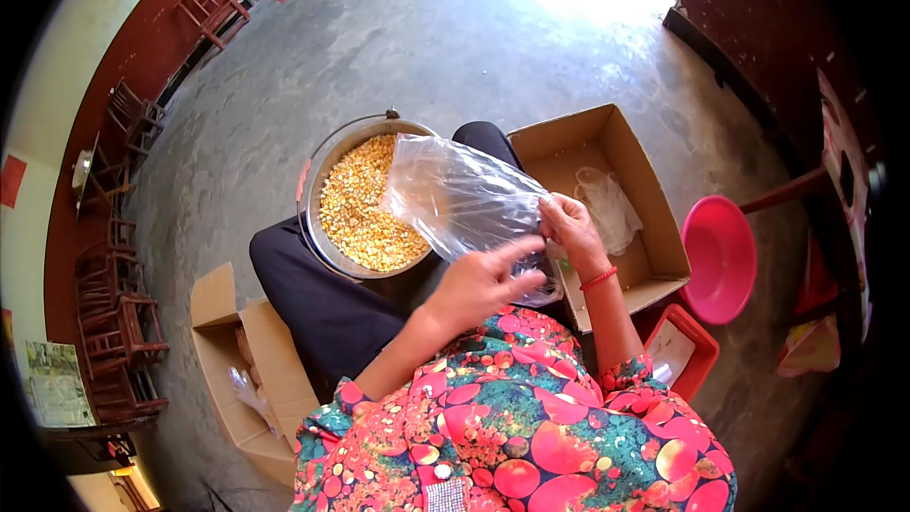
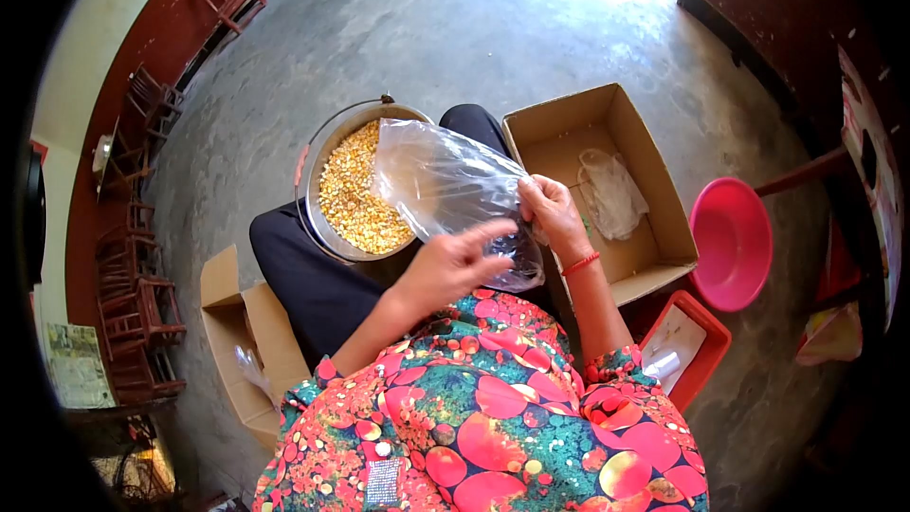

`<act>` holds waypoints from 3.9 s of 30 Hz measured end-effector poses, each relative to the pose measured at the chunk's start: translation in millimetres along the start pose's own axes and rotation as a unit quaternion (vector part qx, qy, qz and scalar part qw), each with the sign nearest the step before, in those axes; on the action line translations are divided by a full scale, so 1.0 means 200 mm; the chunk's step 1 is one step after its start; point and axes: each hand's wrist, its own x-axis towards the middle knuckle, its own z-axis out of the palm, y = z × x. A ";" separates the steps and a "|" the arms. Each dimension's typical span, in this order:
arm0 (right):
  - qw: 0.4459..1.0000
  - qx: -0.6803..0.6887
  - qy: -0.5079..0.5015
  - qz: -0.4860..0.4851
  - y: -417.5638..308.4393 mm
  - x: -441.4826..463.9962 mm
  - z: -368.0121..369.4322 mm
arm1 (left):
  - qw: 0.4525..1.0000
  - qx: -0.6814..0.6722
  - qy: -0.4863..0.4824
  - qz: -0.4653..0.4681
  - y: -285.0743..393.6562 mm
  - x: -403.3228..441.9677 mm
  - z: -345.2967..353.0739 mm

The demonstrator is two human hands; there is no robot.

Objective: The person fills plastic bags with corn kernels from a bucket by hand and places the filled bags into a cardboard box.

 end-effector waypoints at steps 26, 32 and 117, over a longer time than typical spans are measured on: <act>0.987 0.082 -0.125 0.052 -0.12 0.18 0.00 | 0.837 -0.422 0.325 -0.125 -0.45 -0.06 -0.37; 0.965 -0.021 -0.241 0.100 -0.15 0.42 0.50 | 0.719 -0.563 0.408 -0.010 -0.59 -0.30 -0.67; 0.878 -0.403 -0.110 -0.234 0.25 0.72 0.95 | 0.846 -0.430 0.255 -0.185 -0.79 -0.35 -0.55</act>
